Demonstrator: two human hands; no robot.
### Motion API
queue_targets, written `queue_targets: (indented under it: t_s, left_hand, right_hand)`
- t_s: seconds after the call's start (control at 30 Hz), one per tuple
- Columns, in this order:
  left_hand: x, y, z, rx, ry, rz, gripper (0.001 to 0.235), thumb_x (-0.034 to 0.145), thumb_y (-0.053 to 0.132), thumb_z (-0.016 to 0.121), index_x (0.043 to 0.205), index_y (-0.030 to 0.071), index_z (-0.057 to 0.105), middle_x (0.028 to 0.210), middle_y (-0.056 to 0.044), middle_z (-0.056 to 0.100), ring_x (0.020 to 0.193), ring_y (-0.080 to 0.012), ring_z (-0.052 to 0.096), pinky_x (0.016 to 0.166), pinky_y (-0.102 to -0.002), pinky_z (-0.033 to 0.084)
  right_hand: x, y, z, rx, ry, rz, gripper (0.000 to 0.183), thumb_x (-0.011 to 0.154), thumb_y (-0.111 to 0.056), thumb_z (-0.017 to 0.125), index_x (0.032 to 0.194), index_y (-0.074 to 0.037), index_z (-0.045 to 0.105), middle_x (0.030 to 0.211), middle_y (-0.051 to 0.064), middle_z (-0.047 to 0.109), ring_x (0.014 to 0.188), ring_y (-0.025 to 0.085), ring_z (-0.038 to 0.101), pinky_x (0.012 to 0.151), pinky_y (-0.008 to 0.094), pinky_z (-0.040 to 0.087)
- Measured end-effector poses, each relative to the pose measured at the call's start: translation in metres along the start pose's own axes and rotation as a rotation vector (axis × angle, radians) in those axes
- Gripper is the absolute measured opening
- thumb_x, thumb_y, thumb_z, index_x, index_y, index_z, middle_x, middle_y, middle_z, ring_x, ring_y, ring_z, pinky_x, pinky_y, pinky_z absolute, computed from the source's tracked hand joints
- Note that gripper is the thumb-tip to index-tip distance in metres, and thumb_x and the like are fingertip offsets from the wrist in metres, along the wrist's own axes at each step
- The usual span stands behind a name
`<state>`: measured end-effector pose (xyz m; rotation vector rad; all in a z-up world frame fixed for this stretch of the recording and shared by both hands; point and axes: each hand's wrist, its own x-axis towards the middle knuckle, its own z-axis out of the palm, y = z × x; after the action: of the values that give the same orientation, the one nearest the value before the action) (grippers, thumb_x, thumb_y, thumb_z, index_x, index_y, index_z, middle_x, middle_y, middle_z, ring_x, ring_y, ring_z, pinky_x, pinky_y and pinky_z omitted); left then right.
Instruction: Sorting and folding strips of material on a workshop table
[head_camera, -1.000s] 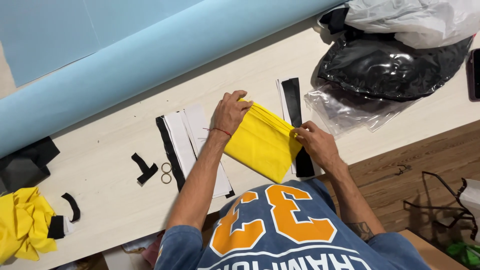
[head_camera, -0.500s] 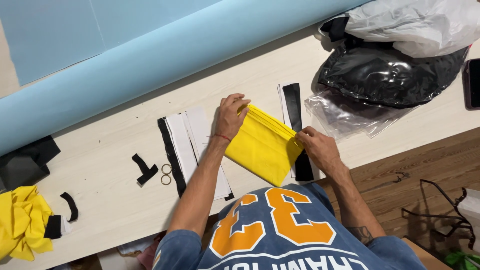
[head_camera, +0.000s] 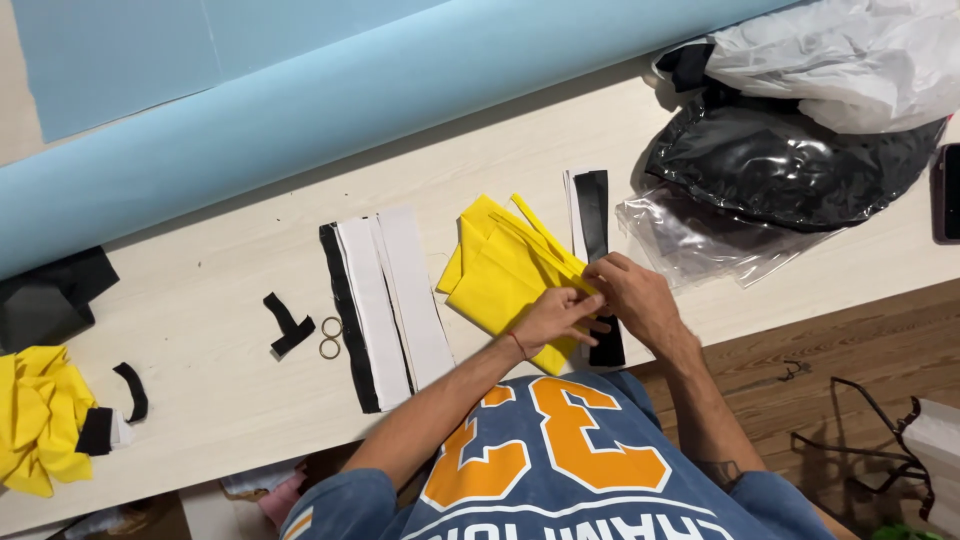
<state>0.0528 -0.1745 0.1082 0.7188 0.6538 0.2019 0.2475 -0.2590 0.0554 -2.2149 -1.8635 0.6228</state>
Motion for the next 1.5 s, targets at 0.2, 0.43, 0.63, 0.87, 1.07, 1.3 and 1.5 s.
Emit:
queue_targets:
  t_s: [0.2, 0.43, 0.63, 0.87, 1.07, 1.3, 1.5]
  left_hand:
    - [0.016, -0.047, -0.033, -0.087, 0.016, 0.009, 0.035, 0.125, 0.016, 0.063, 0.134, -0.018, 0.068, 0.117, -0.03, 0.082, 0.099, -0.0342, 0.087, 0.086, -0.055, 0.078]
    - [-0.015, 0.0, -0.005, -0.059, 0.164, -0.027, 0.032, 0.116, 0.005, 0.065, 0.087, -0.004, 0.056, 0.067, 0.003, 0.041, 0.054, -0.0206, 0.069, 0.074, -0.058, 0.08]
    - [0.021, -0.085, -0.035, -0.03, -0.055, -0.147, 0.031, 0.115, 0.005, 0.068, 0.128, -0.021, 0.056, 0.108, -0.033, 0.069, 0.097, -0.0536, 0.082, 0.076, -0.064, 0.074]
    - [0.024, -0.075, -0.039, 0.151, -0.149, -0.116, 0.034, 0.113, 0.009, 0.078, 0.132, -0.019, 0.071, 0.114, -0.043, 0.078, 0.097, -0.0466, 0.084, 0.078, -0.055, 0.076]
    - [-0.007, -0.015, -0.036, 0.611, 0.123, 0.0, 0.065, 0.099, 0.055, 0.089, 0.127, 0.0, 0.07, 0.115, -0.027, 0.074, 0.095, -0.0366, 0.081, 0.079, -0.045, 0.071]
    - [0.01, -0.015, -0.089, 0.654, 0.491, 0.262, 0.052, 0.105, 0.076, 0.08, 0.1, 0.024, 0.082, 0.07, 0.006, 0.076, 0.061, -0.0072, 0.073, 0.065, -0.028, 0.065]
    - [-0.002, -0.005, -0.098, 0.239, 0.399, 0.369, 0.046, 0.104, 0.03, 0.096, 0.133, -0.004, 0.083, 0.107, -0.019, 0.082, 0.075, -0.0111, 0.076, 0.047, -0.021, 0.064]
  right_hand:
    - [0.009, -0.004, 0.008, 0.012, -0.134, 0.013, 0.017, 0.116, -0.028, 0.063, 0.129, -0.034, 0.072, 0.118, -0.001, 0.074, 0.109, 0.039, 0.082, 0.091, 0.056, 0.07]
    - [0.03, -0.013, 0.016, -0.127, -0.108, -0.047, 0.016, 0.117, -0.032, 0.063, 0.132, -0.034, 0.069, 0.12, -0.004, 0.071, 0.105, 0.031, 0.083, 0.085, 0.052, 0.072]
    - [0.088, -0.011, 0.032, -0.004, 0.032, 0.022, 0.016, 0.125, -0.031, 0.054, 0.133, -0.032, 0.068, 0.126, 0.003, 0.069, 0.094, 0.04, 0.085, 0.084, 0.056, 0.071]
    - [0.121, -0.034, 0.022, 0.564, 0.199, -0.036, 0.005, 0.116, -0.012, 0.076, 0.12, -0.014, 0.077, 0.126, 0.014, 0.067, 0.108, 0.045, 0.083, 0.093, 0.05, 0.07]
    - [0.102, -0.032, 0.023, 0.954, 0.139, 0.01, 0.01, 0.107, -0.012, 0.087, 0.117, -0.013, 0.087, 0.125, 0.011, 0.069, 0.106, 0.026, 0.078, 0.099, 0.041, 0.068]
    - [0.069, -0.045, -0.007, 0.91, 0.099, -0.03, 0.009, 0.107, -0.006, 0.088, 0.115, -0.007, 0.09, 0.121, 0.019, 0.069, 0.108, 0.035, 0.079, 0.097, 0.047, 0.069]
    - [0.059, -0.053, -0.002, 0.769, 0.14, -0.144, 0.013, 0.103, -0.005, 0.089, 0.115, -0.012, 0.089, 0.121, 0.015, 0.072, 0.097, 0.03, 0.08, 0.088, 0.043, 0.07]
